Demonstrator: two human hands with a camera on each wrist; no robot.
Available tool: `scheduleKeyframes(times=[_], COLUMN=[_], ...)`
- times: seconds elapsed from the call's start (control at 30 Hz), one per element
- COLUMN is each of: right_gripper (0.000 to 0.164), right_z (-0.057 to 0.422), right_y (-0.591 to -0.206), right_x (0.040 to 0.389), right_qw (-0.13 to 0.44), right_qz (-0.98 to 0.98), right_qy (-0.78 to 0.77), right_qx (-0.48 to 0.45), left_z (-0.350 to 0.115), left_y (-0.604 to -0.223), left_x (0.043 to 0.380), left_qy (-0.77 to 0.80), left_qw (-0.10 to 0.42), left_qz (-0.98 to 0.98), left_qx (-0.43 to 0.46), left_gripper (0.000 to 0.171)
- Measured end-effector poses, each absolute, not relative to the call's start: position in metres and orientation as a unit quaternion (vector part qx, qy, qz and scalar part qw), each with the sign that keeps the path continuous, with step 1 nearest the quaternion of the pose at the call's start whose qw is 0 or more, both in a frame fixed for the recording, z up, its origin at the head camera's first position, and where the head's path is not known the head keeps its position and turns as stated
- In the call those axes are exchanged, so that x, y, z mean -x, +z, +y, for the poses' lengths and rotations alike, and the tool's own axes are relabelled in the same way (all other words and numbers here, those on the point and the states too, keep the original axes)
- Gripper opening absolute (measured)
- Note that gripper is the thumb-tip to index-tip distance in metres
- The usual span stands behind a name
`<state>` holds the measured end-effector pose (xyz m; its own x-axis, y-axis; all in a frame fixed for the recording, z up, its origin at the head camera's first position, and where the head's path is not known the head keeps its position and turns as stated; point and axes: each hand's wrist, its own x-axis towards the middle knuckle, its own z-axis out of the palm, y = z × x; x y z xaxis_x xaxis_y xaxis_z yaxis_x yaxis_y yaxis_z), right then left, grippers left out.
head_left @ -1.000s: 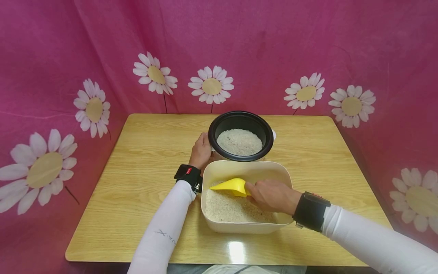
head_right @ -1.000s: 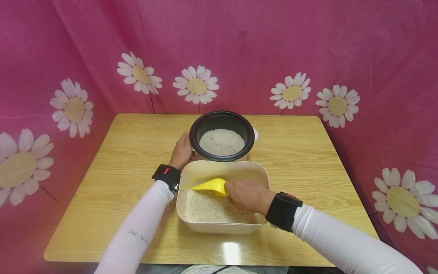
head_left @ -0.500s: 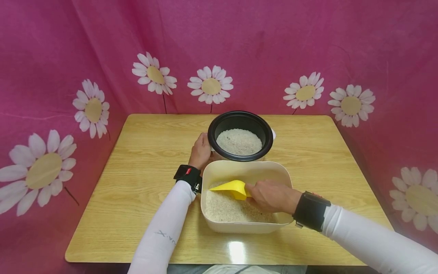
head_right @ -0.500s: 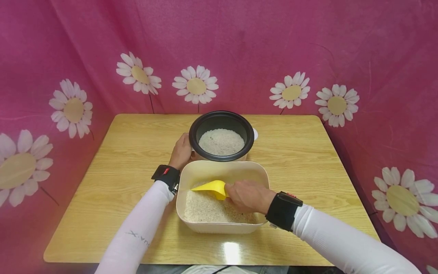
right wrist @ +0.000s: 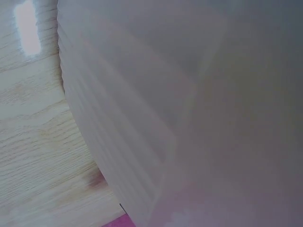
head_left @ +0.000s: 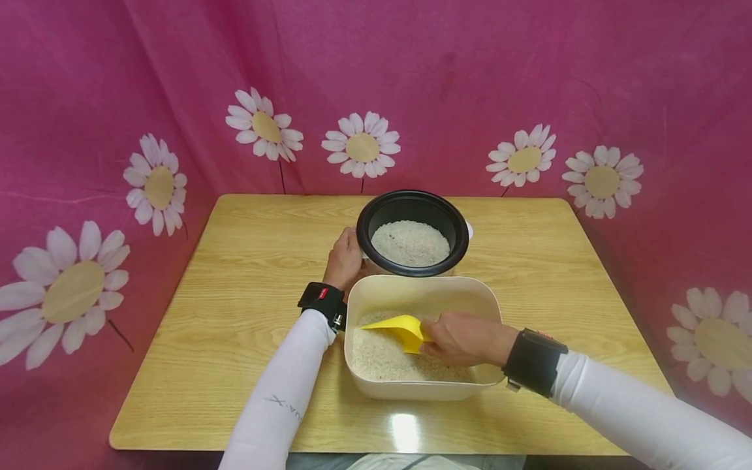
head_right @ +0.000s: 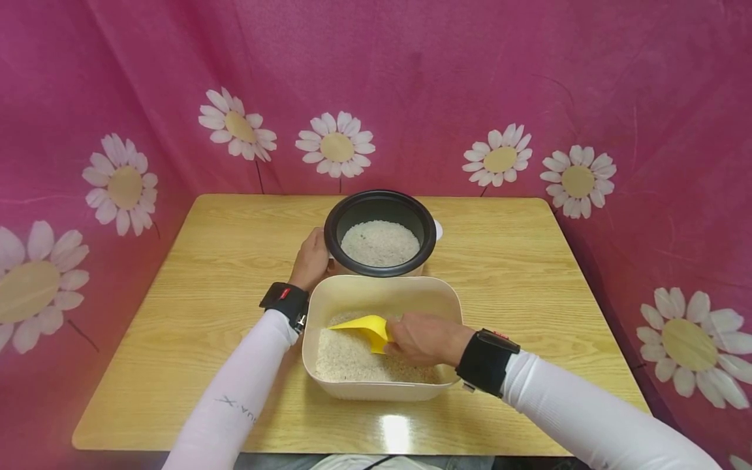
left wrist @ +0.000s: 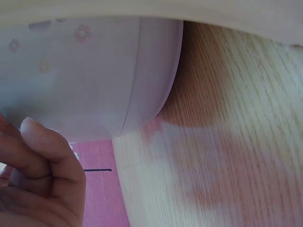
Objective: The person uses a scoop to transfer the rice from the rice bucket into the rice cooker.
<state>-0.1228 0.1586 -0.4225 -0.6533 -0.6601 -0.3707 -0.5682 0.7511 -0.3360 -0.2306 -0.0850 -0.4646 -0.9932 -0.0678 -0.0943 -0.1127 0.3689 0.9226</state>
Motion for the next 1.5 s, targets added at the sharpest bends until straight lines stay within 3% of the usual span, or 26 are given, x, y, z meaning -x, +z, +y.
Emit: scheduleKeyframes(times=[1.5], right_gripper=[0.022], right_z=[0.1556], right_y=[-0.4188], right_x=[0.1204], right_qw=[0.369], right_qz=[0.875], right_qy=[-0.129], right_qx=[0.284], left_z=[-0.0867], left_y=[-0.466], left_x=[0.2323], left_qy=[0.549], left_qw=[0.016], left_qz=[0.834], left_qx=[0.048], left_gripper=[0.047])
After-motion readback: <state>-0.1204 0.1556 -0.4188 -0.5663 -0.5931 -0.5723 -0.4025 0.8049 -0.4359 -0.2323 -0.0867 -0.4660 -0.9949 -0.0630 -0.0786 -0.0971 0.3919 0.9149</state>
